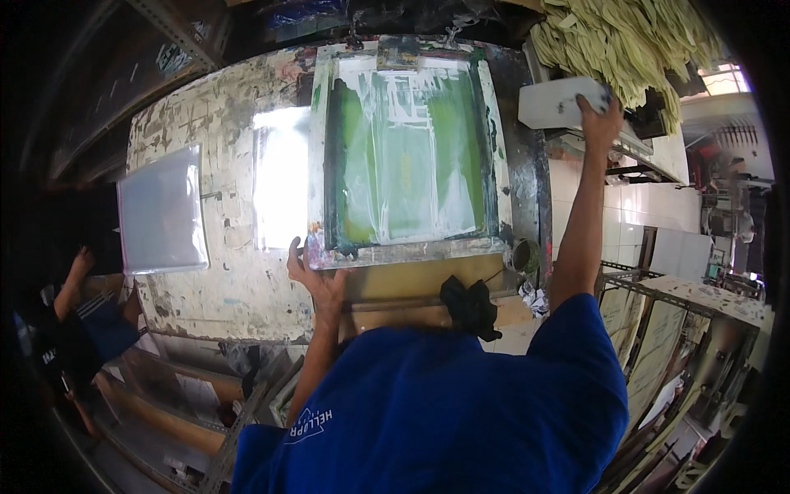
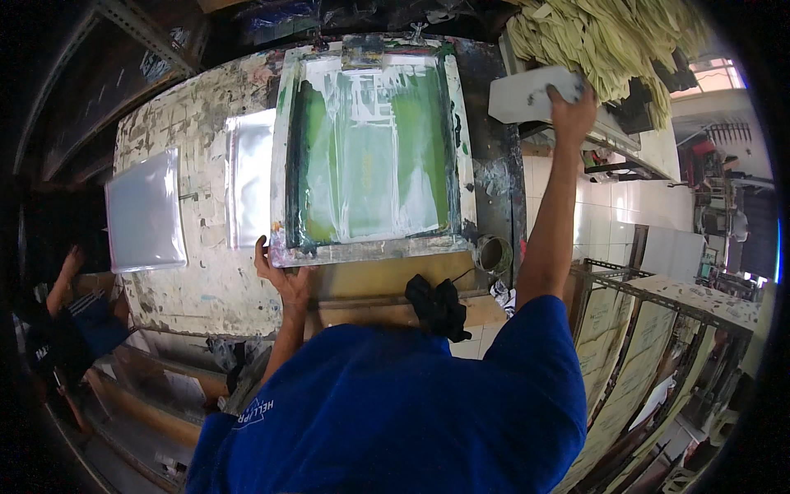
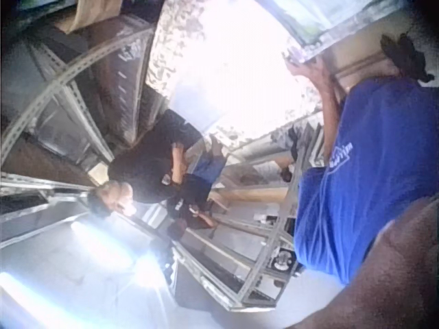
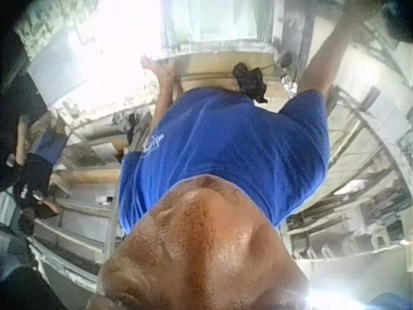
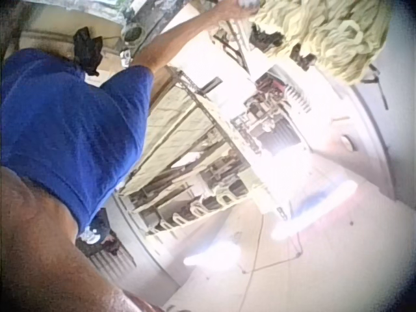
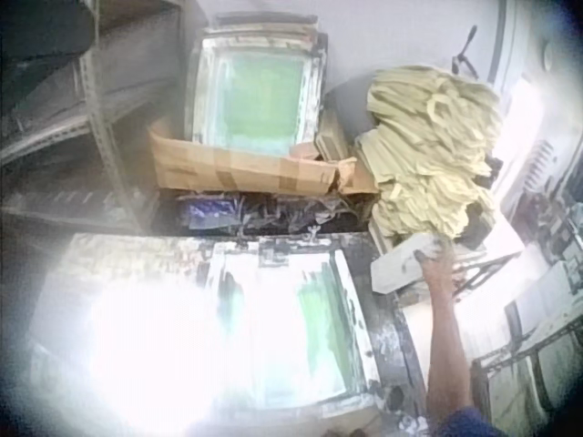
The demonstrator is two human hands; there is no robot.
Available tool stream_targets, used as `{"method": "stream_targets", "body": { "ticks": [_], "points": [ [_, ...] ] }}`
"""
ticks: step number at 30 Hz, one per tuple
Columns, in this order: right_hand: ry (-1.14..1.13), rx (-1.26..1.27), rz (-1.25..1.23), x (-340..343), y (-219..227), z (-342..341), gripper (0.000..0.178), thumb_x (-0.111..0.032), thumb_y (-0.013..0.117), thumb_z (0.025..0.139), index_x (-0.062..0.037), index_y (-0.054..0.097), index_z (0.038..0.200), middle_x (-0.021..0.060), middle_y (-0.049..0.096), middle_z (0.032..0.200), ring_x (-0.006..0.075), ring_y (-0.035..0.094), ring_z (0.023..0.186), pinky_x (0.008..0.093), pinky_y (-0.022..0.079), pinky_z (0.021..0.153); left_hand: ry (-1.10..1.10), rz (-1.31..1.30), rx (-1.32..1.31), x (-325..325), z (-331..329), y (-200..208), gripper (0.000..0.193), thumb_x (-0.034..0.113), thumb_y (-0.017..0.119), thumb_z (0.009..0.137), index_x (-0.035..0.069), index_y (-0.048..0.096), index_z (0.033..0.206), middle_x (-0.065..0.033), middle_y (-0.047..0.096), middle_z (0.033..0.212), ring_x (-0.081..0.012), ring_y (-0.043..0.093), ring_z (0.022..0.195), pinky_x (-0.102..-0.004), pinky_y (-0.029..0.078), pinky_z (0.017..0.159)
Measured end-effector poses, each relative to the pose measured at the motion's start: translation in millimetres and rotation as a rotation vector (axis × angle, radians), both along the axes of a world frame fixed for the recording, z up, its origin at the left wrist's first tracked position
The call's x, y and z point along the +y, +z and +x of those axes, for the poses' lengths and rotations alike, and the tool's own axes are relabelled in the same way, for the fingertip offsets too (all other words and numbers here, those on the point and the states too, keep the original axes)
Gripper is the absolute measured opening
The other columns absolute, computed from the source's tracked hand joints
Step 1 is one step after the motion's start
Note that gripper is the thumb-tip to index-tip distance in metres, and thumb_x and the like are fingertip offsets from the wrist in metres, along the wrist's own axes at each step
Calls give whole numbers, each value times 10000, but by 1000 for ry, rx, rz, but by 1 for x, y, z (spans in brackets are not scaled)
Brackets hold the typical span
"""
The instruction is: The person performs screen printing by applying ink to a screen frame with a squeegee and lifting the frame to handle printed plastic bags.
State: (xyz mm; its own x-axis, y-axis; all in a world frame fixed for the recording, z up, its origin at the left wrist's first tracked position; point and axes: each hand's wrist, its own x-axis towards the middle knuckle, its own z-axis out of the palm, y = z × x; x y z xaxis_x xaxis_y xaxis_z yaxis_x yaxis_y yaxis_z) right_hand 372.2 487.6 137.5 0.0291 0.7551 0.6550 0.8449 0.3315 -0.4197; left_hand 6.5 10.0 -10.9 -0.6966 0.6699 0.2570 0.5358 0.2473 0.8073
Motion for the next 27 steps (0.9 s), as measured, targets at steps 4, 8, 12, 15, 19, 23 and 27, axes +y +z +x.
{"method": "stream_targets", "body": {
  "ticks": [4, 8, 12, 15, 19, 23, 27],
  "points": [
    [17, -366, 96, -8, 16, -71, 597, -355, 803, 738, -59, 673, 1241, 236, 684, 1113, 436, 615, 1115, 480, 496, 953, -7, -7, 23, 0, 0, -4, 880, 330, 917, 603, 21, 548, 1339, -178, 324, 1499, -345, 348, 1247, -492, 279, 1093],
    [-55, -374, -102, 14, 27, -60, 448, -392, 716, 808, -117, 738, 1161, 216, 717, 1051, 426, 656, 1038, 474, 514, 923, -19, -57, 97, -3, -3, -2, 1018, 528, 894, 644, 60, 462, 1439, -200, 356, 1472, -379, 313, 1330, -528, 228, 1102],
    [-132, -289, -244, 31, 38, -42, 380, -366, 696, 839, -147, 757, 1144, 221, 731, 992, 398, 694, 963, 453, 526, 899, -13, -61, 162, -1, -1, 2, 1019, 611, 844, 673, 53, 458, 1432, -207, 366, 1469, -382, 329, 1326, -535, 221, 1097],
    [-148, -199, -186, 34, 42, -35, 383, -355, 708, 842, -106, 759, 1129, 194, 747, 970, 364, 708, 947, 433, 527, 876, -28, -115, 169, -1, -2, 4, 1033, 649, 817, 676, 47, 456, 1433, -209, 368, 1471, -384, 331, 1327, -532, 224, 1095],
    [-56, -25, -22, -16, 64, -66, 321, -306, 699, 856, -76, 774, 1067, 190, 746, 926, 338, 718, 852, 415, 537, 806, -9, -117, 191, -3, -4, 1, 1050, 694, 788, 669, 44, 466, 1427, -206, 371, 1476, -376, 360, 1296, -527, 237, 1079],
    [233, -111, -631, -123, 18, -123, 177, -165, 729, 879, -55, 780, 1008, 105, 769, 947, 201, 722, 856, 329, 538, 737, 8, -123, 190, -3, -4, -3, 1075, 710, 790, 644, 47, 472, 1428, -196, 379, 1476, -362, 385, 1261, -524, 248, 1065],
    [947, -173, -847, -224, -64, -144, 158, -135, 791, 769, -93, 777, 920, 166, 672, 940, 354, 650, 962, 414, 525, 847, -6, -78, 162, -3, -4, -9, 1074, 702, 801, 629, 47, 488, 1420, -191, 394, 1469, -357, 393, 1249, -521, 255, 1059]
  ]
}}
